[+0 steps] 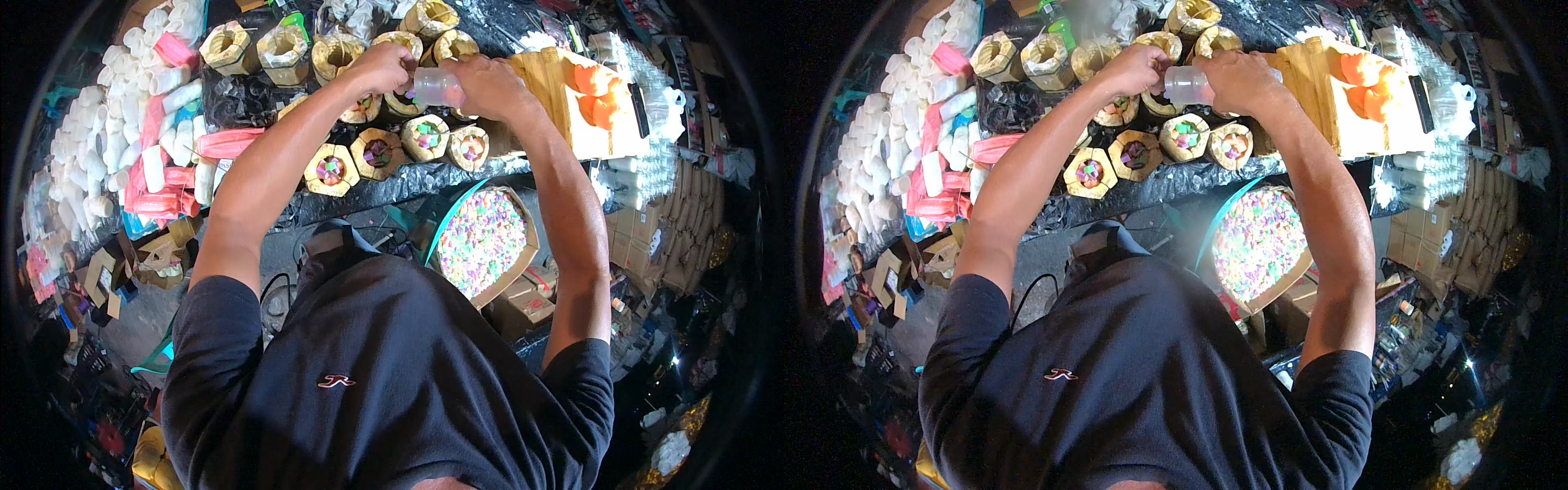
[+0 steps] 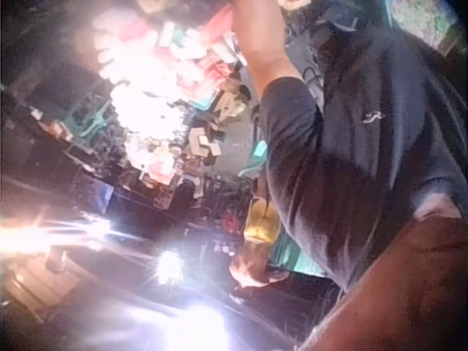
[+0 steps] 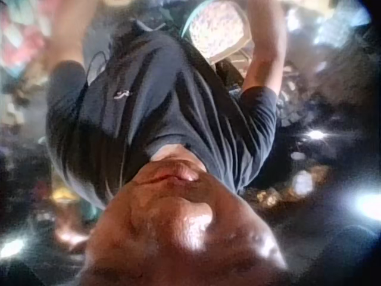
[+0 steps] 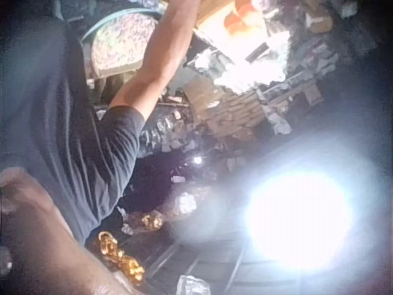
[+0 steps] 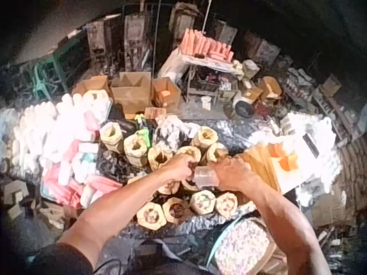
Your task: The person scoops colorful small pieces from a large tray into a small plastic cup and pours them into hexagonal cardboard containers. The person repeats this process for multiple containers, occasionally adjusting their position and refilling the cup from the tray.
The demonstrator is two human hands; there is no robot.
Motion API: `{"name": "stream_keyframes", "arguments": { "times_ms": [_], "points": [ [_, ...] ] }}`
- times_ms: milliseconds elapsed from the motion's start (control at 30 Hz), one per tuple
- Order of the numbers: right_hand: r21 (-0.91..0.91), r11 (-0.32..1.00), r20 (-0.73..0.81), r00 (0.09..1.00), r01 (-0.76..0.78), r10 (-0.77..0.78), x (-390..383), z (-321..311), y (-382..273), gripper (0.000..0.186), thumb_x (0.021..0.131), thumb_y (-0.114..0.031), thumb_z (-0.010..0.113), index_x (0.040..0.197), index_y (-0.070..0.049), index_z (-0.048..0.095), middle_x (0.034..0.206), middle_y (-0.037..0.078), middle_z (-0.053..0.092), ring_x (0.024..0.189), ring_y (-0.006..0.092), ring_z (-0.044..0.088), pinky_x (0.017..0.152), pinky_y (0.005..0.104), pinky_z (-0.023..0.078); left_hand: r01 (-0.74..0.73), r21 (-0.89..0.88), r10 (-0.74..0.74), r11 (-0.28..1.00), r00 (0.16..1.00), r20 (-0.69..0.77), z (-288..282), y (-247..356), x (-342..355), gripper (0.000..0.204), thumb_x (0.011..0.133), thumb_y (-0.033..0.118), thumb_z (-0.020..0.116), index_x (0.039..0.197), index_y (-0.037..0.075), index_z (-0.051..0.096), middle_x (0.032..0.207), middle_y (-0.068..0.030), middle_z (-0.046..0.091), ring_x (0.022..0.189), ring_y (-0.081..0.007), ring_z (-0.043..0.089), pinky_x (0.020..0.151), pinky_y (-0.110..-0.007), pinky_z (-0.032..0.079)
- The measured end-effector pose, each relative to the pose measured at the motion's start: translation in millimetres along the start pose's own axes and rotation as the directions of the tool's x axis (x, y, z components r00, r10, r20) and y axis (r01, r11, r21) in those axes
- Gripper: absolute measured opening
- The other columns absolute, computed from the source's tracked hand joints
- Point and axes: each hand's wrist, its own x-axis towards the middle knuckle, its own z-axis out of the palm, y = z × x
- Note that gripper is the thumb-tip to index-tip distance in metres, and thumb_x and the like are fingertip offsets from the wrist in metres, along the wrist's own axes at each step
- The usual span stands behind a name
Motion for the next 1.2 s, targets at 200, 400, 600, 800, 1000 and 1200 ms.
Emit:
{"name": "stream_keyframes", "arguments": {
  "times_ms": [200, 400, 600, 800, 1000, 1200],
  "points": [
    [-0.032, 0.999, 0.073, 0.997, -0.004, 0.006, 5.2, -13.7, -4.7, 0.074, 0.076, -0.012, 0.08, 0.146, -0.017, 0.058, 0.127, 0.018, 0.073, 0.122, 0.039, 0.069, 0.104, 0.0553, 0.054, 0.015, 0.044, -0.016, 0.999, 1.0, 0.007, -5.6, 3.8, 3.6, 0.04, 0.076, -0.004, 0.07, 0.115, -0.001, 0.076, 0.091, -0.0143, 0.078, 0.077, -0.0213, 0.076, 0.071, -0.036, 0.059],
    [0.057, 0.998, 0.038, 0.999, -0.004, 0.002, 4.7, 1.4, 3.0, 0.079, 0.07, -0.014, 0.084, 0.145, -0.018, 0.059, 0.131, 0.016, 0.072, 0.124, 0.0371, 0.068, 0.105, 0.0548, 0.054, 0.003, 0.032, -0.004, 0.999, 1.0, 0.012, -3.0, -2.4, 5.4, 0.042, 0.072, -0.005, 0.075, 0.114, 0.0, 0.076, 0.093, -0.0139, 0.079, 0.079, -0.0199, 0.076, 0.071, -0.034, 0.06],
    [0.024, 0.999, 0.161, 0.987, -0.03, 0.026, 6.4, -22.3, -12.8, 0.08, 0.068, -0.015, 0.085, 0.144, -0.016, 0.06, 0.134, 0.015, 0.07, 0.13, 0.0363, 0.064, 0.107, 0.0518, 0.053, -0.012, 0.007, 0.012, 1.0, 1.0, -0.014, -2.4, -9.2, 6.1, 0.042, 0.074, -0.005, 0.074, 0.115, 0.002, 0.076, 0.091, -0.0113, 0.078, 0.081, -0.0177, 0.075, 0.072, -0.034, 0.06],
    [0.059, 0.997, 0.146, 0.989, -0.038, 0.029, 9.8, -13.7, -2.1, 0.084, 0.066, -0.017, 0.087, 0.146, -0.015, 0.06, 0.136, 0.015, 0.07, 0.132, 0.0356, 0.063, 0.11, 0.05, 0.052, 0.023, 0.009, -0.023, 1.0, 1.0, -0.003, -6.6, 6.5, -1.9, 0.038, 0.077, -0.005, 0.074, 0.114, 0.003, 0.077, 0.09, -0.0101, 0.077, 0.079, -0.0158, 0.072, 0.071, -0.034, 0.058],
    [0.065, 0.997, 0.17, 0.985, -0.029, 0.018, 11.8, -17.3, -5.0, 0.088, 0.064, -0.016, 0.088, 0.147, -0.016, 0.059, 0.137, 0.015, 0.069, 0.132, 0.0355, 0.062, 0.112, 0.0498, 0.05, 0.029, -0.053, -0.031, 0.998, 0.999, -0.039, 1.8, -17.6, 10.5, 0.039, 0.075, -0.004, 0.077, 0.113, 0.004, 0.077, 0.092, -0.0101, 0.078, 0.081, -0.0153, 0.071, 0.07, -0.033, 0.056],
    [0.095, 0.995, 0.101, 0.995, -0.035, 0.026, 8.6, -3.7, 6.0, 0.089, 0.064, -0.016, 0.088, 0.148, -0.016, 0.059, 0.138, 0.015, 0.068, 0.132, 0.0358, 0.063, 0.112, 0.0487, 0.05, 0.033, -0.024, -0.033, 0.999, 0.999, 0.009, -4.9, -8.1, 7.9, 0.04, 0.074, -0.001, 0.079, 0.114, 0.004, 0.077, 0.096, -0.0101, 0.079, 0.083, -0.0155, 0.072, 0.071, -0.032, 0.055]
  ]
}}
